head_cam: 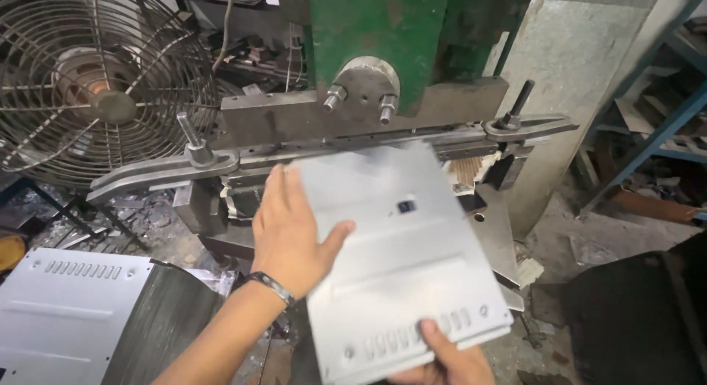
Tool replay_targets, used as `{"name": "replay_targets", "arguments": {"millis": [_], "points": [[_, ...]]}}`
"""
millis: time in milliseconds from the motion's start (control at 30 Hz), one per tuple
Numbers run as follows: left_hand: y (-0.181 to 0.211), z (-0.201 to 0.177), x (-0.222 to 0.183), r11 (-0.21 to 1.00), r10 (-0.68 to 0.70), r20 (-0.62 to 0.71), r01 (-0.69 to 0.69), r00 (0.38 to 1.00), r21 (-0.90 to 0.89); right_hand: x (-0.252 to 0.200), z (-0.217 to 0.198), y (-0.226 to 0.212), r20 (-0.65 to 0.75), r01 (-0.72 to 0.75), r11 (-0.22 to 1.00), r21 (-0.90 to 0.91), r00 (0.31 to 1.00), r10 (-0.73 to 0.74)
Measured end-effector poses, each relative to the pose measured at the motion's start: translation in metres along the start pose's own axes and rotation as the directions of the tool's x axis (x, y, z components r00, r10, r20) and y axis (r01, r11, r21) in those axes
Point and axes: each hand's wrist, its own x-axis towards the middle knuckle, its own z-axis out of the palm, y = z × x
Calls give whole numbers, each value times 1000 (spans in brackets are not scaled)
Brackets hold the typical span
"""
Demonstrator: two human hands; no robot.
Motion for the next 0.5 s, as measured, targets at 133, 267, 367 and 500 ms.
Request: {"name": "replay_targets", "arguments": {"millis": [133,267,367,500], "points": [[-1,23,3,712,-572,276,635,772,-300,63,55,-73,-205,-28,1000,8,978,29],[7,63,10,-29,-556,570,671,605,-741,79,66,-90,-348,-107,992,74,929,126],[15,46,26,-450,-494,676,505,547,-737,86,65,-97,-314,-69,997,40,946,78],[15,45,26,-448,-487,655,478,578,-755,85,73,-102,-386,-101,993,68,915,119]]}}
